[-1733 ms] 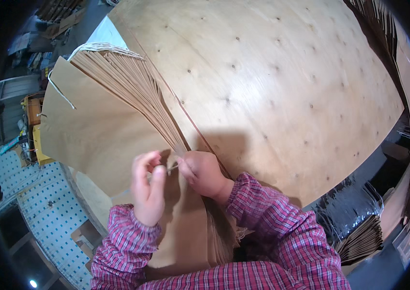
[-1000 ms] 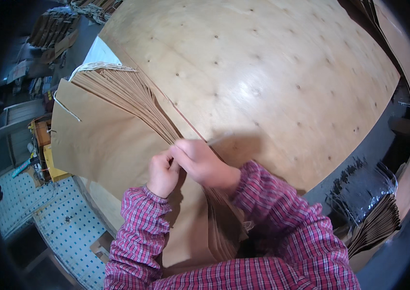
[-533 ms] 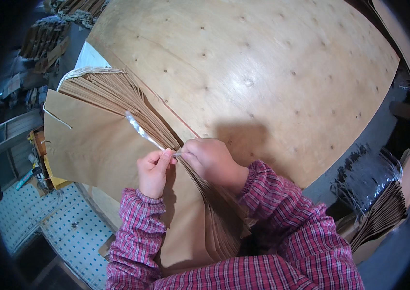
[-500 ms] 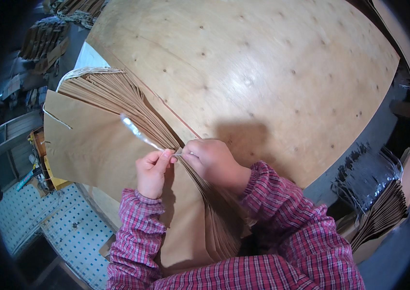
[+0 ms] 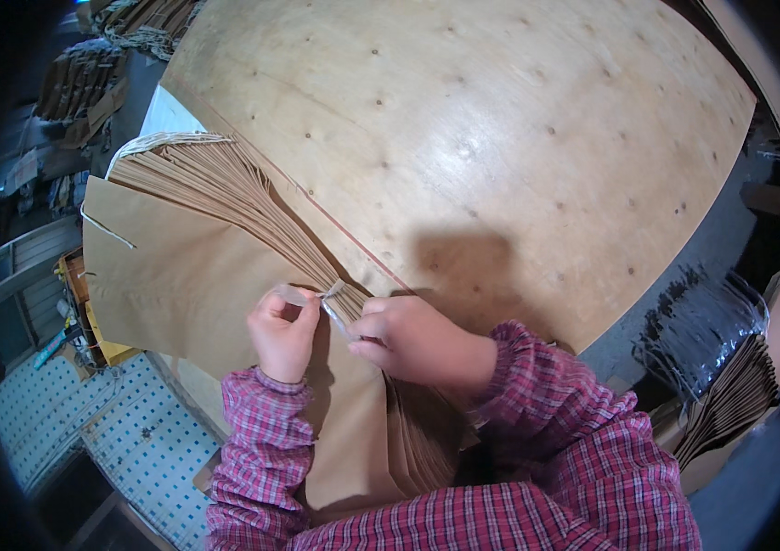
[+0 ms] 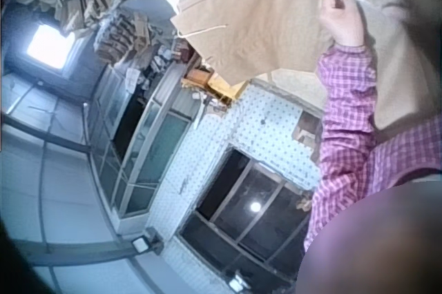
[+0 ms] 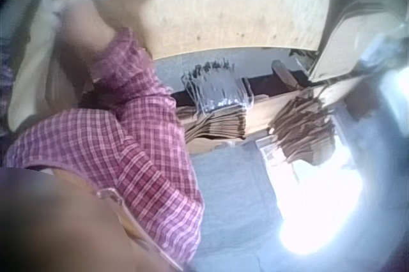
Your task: The person gathers flat brown paper bags on a wooden table, aligns them into stacks, and ties each stack with a white string. The person repeats this process for multiple stacks and then carries a large bundle of tied bags away from the table.
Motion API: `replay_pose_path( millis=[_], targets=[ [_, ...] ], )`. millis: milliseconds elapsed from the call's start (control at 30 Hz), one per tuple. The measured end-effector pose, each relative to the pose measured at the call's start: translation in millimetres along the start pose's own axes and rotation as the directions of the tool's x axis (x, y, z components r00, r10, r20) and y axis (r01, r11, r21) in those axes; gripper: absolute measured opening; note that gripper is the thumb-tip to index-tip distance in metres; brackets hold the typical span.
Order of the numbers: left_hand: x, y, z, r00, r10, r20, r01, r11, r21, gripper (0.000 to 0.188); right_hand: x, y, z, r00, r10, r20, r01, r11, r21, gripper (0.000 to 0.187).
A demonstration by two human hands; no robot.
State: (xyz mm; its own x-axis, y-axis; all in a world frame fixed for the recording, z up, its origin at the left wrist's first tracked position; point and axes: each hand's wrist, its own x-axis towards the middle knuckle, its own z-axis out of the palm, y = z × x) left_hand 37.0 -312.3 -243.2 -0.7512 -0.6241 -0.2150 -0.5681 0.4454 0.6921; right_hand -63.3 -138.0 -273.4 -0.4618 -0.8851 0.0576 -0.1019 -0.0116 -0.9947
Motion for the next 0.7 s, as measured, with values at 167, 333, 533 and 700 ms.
replay_pose_path(
  millis=[167, 333, 533, 700],
  targets=[
    [4, 8, -1, 0.998, 0.026, 0.055, -0.035, 0.985, 0.171, 0.008, 29, 15, -22, 0.996, -0.058, 0.068, 0.06, 0.998, -0.02, 0.014],
    [2, 11, 4, 0.925, 0.374, 0.061, -0.349, 0.779, 0.52, 0.006, 53, 31, 3, 0.987, -0.153, -0.052, 0.15, 0.988, -0.046, 0.014],
    [-5, -5, 16, 0.797, 0.604, 0.014, -0.506, 0.655, 0.561, 0.011, 65, 42, 10, 0.995, -0.092, 0.05, 0.091, 0.996, 0.011, 0.016],
    [-3, -14, 13, 0.762, 0.648, 0.016, -0.557, 0.642, 0.527, 0.016, 74, 45, 1, 0.976, -0.164, 0.14, 0.173, 0.984, -0.053, 0.011]
  ],
)
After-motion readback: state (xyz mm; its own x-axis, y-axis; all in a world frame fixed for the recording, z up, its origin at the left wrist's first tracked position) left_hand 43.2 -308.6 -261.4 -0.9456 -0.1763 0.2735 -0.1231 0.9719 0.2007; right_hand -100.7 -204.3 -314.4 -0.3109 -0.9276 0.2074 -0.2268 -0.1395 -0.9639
